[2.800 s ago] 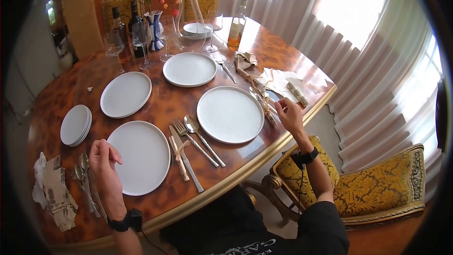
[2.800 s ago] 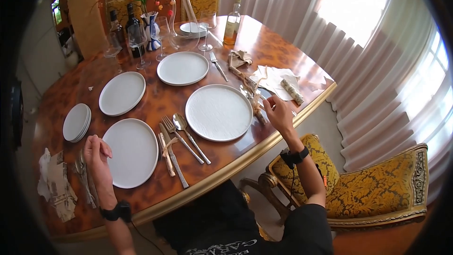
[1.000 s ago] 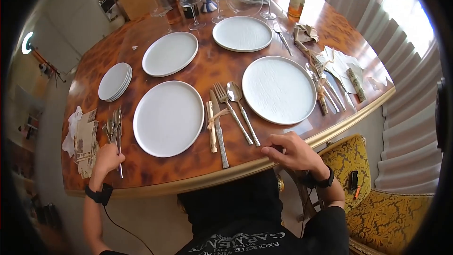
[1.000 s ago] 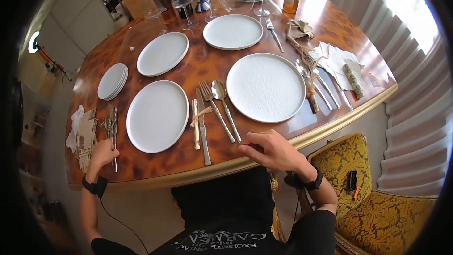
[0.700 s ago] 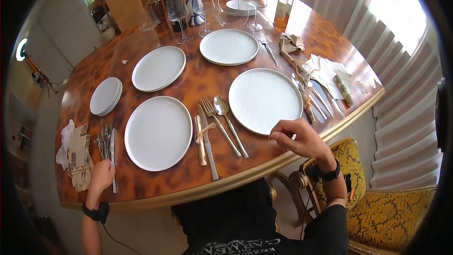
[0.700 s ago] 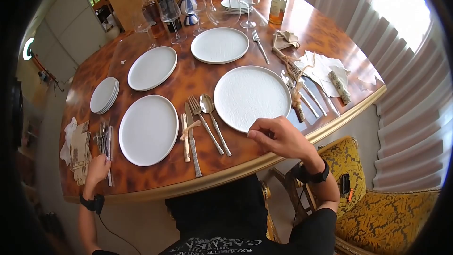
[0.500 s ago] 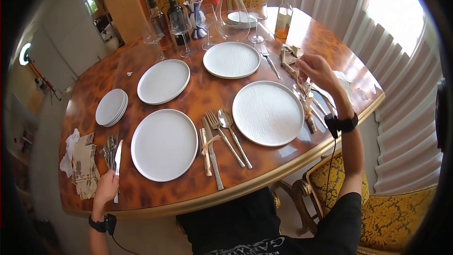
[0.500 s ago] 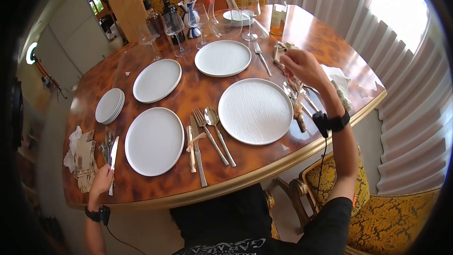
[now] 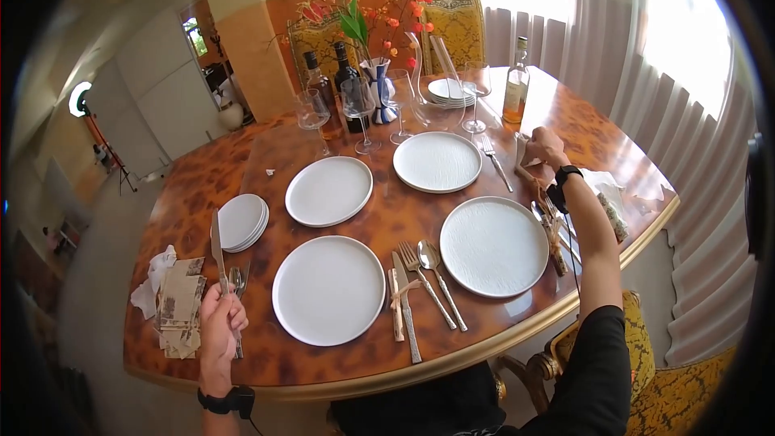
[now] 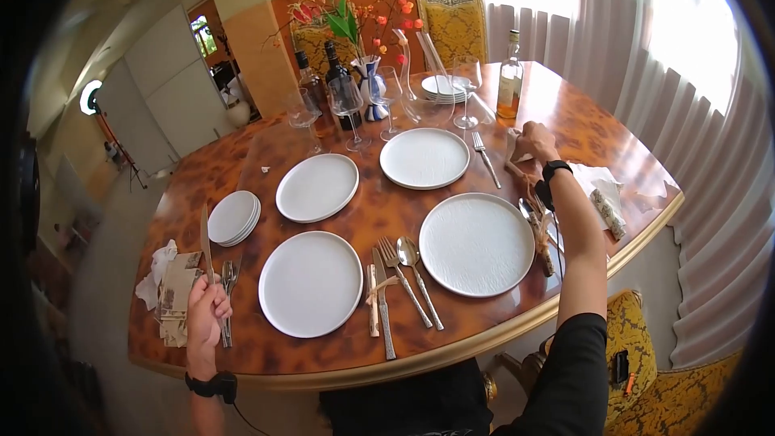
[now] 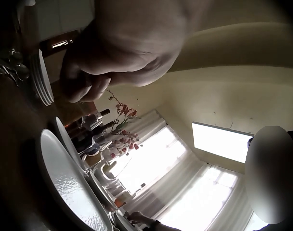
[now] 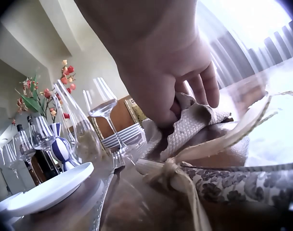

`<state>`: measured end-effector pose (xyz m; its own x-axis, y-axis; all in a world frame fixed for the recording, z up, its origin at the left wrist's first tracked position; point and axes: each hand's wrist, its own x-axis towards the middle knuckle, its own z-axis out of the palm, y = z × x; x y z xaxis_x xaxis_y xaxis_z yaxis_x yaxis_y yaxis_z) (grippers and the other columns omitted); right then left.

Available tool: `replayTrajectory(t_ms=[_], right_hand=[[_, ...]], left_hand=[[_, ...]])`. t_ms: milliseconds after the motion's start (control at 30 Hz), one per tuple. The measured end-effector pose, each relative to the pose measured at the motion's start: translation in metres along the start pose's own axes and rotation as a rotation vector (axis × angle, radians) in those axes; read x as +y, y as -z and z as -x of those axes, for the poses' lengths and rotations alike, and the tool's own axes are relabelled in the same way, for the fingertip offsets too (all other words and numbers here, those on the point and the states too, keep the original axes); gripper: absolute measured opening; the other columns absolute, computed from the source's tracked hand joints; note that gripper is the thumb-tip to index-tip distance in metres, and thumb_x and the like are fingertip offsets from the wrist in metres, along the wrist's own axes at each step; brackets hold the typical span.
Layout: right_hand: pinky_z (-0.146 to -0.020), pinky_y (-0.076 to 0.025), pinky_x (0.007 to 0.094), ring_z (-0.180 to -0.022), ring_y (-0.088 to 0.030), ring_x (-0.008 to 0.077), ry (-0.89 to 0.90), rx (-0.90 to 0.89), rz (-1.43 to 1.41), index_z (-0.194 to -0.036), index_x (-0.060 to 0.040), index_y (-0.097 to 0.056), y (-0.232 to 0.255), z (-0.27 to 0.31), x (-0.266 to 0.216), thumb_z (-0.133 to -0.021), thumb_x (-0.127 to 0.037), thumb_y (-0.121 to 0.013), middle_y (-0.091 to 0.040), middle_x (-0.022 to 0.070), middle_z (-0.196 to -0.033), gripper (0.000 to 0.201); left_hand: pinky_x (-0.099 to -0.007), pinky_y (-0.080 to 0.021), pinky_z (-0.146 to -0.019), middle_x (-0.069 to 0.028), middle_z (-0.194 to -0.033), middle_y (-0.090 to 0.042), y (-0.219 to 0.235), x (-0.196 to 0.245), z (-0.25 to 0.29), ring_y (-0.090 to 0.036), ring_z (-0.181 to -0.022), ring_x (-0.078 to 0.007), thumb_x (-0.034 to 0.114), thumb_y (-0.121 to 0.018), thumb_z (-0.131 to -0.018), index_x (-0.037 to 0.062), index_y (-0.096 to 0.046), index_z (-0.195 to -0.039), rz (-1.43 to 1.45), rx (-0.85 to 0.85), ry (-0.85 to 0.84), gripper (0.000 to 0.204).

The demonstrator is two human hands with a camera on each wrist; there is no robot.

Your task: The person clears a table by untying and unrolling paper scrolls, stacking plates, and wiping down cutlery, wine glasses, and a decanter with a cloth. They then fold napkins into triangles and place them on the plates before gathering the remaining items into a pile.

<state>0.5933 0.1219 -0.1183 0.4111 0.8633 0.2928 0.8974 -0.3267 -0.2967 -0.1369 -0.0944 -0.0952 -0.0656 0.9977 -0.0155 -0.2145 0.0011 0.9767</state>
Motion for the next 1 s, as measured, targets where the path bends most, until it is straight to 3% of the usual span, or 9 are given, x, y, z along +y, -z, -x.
replayTrajectory(t_ms=[100,133,267,400,533,667,800,867,1000], right_hand=[[-0.065,-0.051,0.0363,-0.068,-0.067,0.0244,0.031,0.268,-0.487,-0.081,-0.0011,-0.066,0.044,0.020,-0.041,-0.079,-0.035,-0.065,-0.069,0.0167,-0.075,0.034],[-0.061,-0.051,0.0325,-0.066,-0.064,0.0172,0.103,0.311,-0.637,-0.086,-0.0015,-0.062,0.056,0.035,-0.060,-0.083,-0.033,-0.066,-0.068,0.0135,-0.077,0.031],[-0.067,-0.057,0.0281,-0.080,-0.069,0.0171,0.543,0.291,-1.121,-0.122,-0.0025,-0.058,0.107,0.137,-0.165,-0.094,-0.010,-0.054,-0.069,0.0123,-0.101,0.030],[-0.066,-0.055,0.0346,-0.077,-0.067,0.0264,0.998,0.632,-0.741,-0.106,-0.0083,-0.069,0.124,0.212,-0.246,-0.076,-0.003,-0.067,-0.064,0.0089,-0.097,0.031],[-0.063,-0.052,0.0350,-0.085,-0.060,0.0245,1.243,0.642,-0.647,-0.092,-0.0141,-0.070,0.114,0.246,-0.300,-0.066,-0.008,-0.071,-0.058,0.0047,-0.094,0.026],[-0.065,-0.052,0.0372,-0.084,-0.058,0.0254,1.275,0.689,-0.615,-0.088,-0.0134,-0.071,0.107,0.226,-0.314,-0.066,-0.006,-0.067,-0.058,0.0049,-0.094,0.023],[-0.072,-0.051,0.0392,-0.087,-0.059,0.0299,0.912,0.894,-0.705,-0.093,-0.0105,-0.073,0.101,0.197,-0.307,-0.070,-0.004,-0.067,-0.060,0.0082,-0.093,0.025],[-0.074,-0.051,0.0394,-0.090,-0.059,0.0304,0.728,0.939,-0.732,-0.096,-0.0090,-0.073,0.093,0.185,-0.298,-0.075,-0.002,-0.064,-0.059,0.0085,-0.095,0.024],[-0.071,-0.052,0.0330,-0.080,-0.063,0.0254,0.580,0.768,-1.073,-0.105,-0.0036,-0.070,0.097,0.172,-0.293,-0.086,0.000,-0.059,-0.061,0.0095,-0.092,0.022]], left_hand=[[-0.0230,-0.031,-0.044,-0.0006,-0.069,-0.045,-0.042,-0.010,-0.029,-0.038,-0.048,-0.0081,0.013,-0.045,-0.102,0.0052,-0.048,-0.117,0.070,-0.149,-0.063,0.017],[-0.0227,-0.030,-0.043,-0.0016,-0.069,-0.047,-0.063,-0.007,-0.032,-0.039,-0.046,-0.0084,0.013,-0.045,-0.102,0.0043,-0.048,-0.117,0.066,-0.192,-0.062,0.017],[-0.0214,-0.029,-0.041,-0.0029,-0.070,-0.049,-0.140,0.000,-0.042,-0.039,-0.045,-0.0074,0.014,-0.043,-0.104,0.0036,-0.047,-0.120,0.067,-0.406,0.016,0.020],[-0.0216,-0.029,-0.041,-0.0033,-0.070,-0.049,-0.200,0.018,-0.031,-0.038,-0.044,-0.0076,0.013,-0.039,-0.103,0.0044,-0.046,-0.122,0.051,-0.566,0.013,0.022],[-0.0217,-0.027,-0.036,-0.0015,-0.064,-0.050,-0.227,0.019,-0.025,-0.037,-0.041,-0.0052,-0.001,-0.035,-0.095,0.0036,-0.052,-0.107,0.039,-0.549,-0.148,0.021],[-0.0193,-0.026,-0.037,0.0020,-0.062,-0.046,-0.220,0.029,-0.028,-0.034,-0.042,-0.0022,0.002,-0.037,-0.097,0.0016,-0.054,-0.104,-0.043,-0.497,-0.230,0.018],[-0.0186,-0.022,-0.042,0.0073,-0.060,-0.043,-0.209,0.022,-0.042,-0.033,-0.047,0.0008,0.016,-0.050,-0.101,-0.0009,-0.055,-0.103,-0.102,-0.538,-0.166,0.018],[-0.0200,-0.023,-0.044,0.0082,-0.060,-0.045,-0.215,0.021,-0.038,-0.035,-0.049,0.0018,0.021,-0.058,-0.099,0.0004,-0.056,-0.100,-0.442,-0.456,-0.353,0.020],[-0.0197,-0.025,-0.045,0.0094,-0.059,-0.044,-0.209,0.014,-0.057,-0.035,-0.049,0.0020,0.024,-0.059,-0.099,0.0041,-0.056,-0.095,-0.466,-0.461,-0.360,0.021]])
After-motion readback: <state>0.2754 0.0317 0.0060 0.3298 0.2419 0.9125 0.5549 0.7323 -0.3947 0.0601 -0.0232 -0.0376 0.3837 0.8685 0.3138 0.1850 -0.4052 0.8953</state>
